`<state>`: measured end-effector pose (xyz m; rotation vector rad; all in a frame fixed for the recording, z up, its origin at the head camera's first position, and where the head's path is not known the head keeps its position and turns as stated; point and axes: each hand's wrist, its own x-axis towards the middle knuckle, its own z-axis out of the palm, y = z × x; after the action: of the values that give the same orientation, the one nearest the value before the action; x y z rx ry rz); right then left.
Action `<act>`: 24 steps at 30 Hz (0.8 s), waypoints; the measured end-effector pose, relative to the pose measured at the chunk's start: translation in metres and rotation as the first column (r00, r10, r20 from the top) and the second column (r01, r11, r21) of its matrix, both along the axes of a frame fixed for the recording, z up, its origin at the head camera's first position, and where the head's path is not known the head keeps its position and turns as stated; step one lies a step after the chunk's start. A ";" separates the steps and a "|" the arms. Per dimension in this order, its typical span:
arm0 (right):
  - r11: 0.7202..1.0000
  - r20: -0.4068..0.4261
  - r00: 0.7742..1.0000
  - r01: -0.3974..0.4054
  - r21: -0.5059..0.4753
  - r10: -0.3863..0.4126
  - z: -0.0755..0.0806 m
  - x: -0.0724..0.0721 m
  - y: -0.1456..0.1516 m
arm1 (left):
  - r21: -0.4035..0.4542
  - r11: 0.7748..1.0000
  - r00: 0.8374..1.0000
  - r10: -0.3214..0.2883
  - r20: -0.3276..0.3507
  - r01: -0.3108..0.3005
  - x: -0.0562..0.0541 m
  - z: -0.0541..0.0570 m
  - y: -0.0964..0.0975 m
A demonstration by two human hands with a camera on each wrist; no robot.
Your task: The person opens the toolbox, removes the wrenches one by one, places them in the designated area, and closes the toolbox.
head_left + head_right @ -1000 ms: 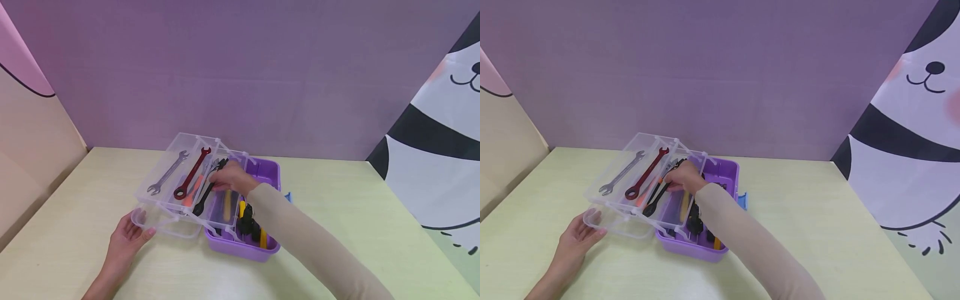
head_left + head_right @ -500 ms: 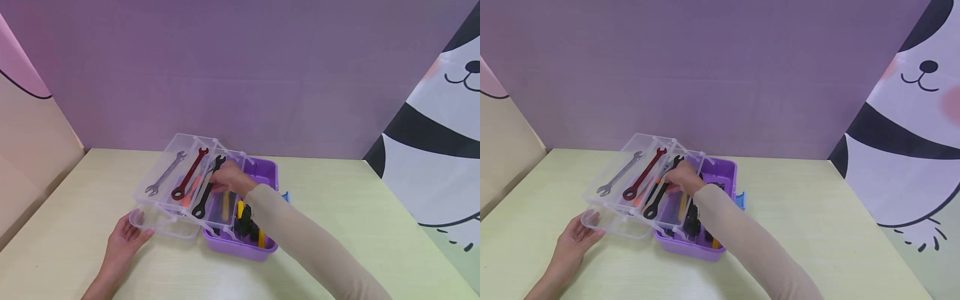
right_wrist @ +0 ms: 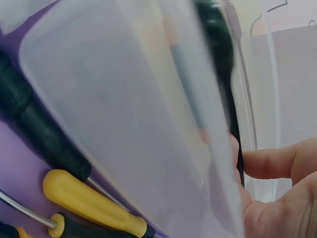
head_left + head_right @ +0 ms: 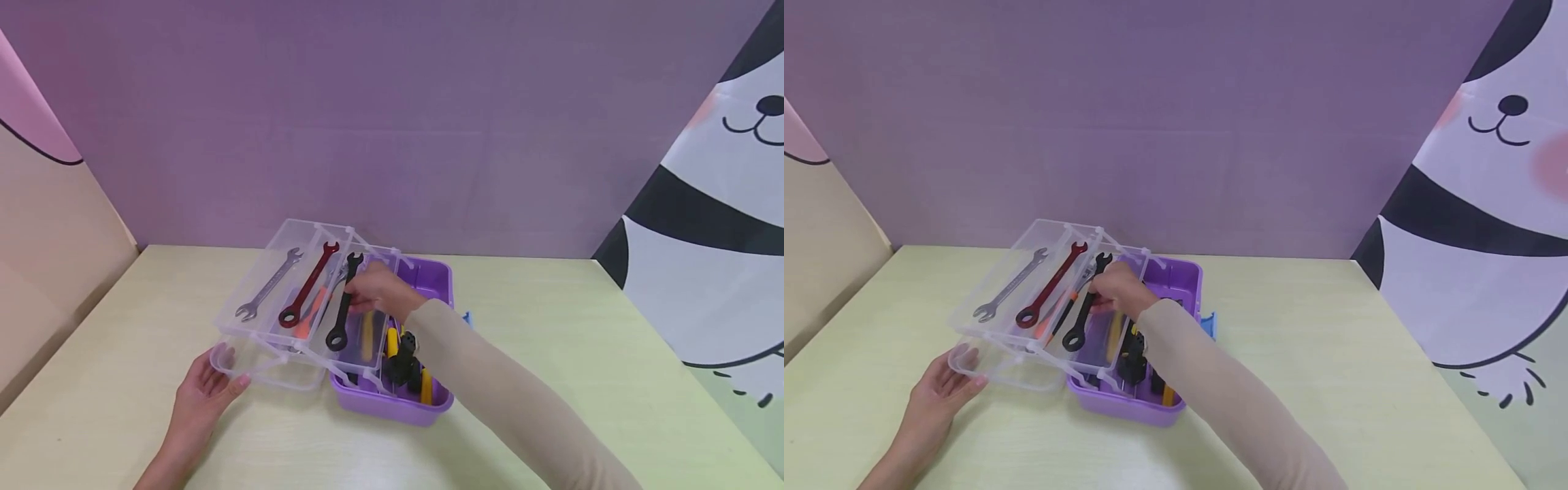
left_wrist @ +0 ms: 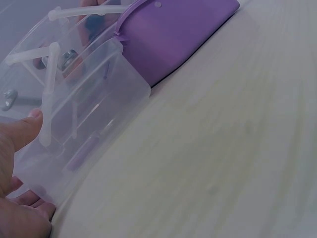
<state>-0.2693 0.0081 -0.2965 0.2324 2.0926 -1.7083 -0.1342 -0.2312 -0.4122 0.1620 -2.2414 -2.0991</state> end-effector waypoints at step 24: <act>0.999 -0.012 0.999 -0.032 -0.032 0.032 0.008 -0.002 0.022 | -0.004 1.000 1.000 0.005 -0.003 -0.005 -0.001 -0.002 0.000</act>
<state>-0.2711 0.0305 -0.2888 0.1781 2.0643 -1.7273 -0.1350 -0.2309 -0.4144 0.1641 -2.2408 -2.0902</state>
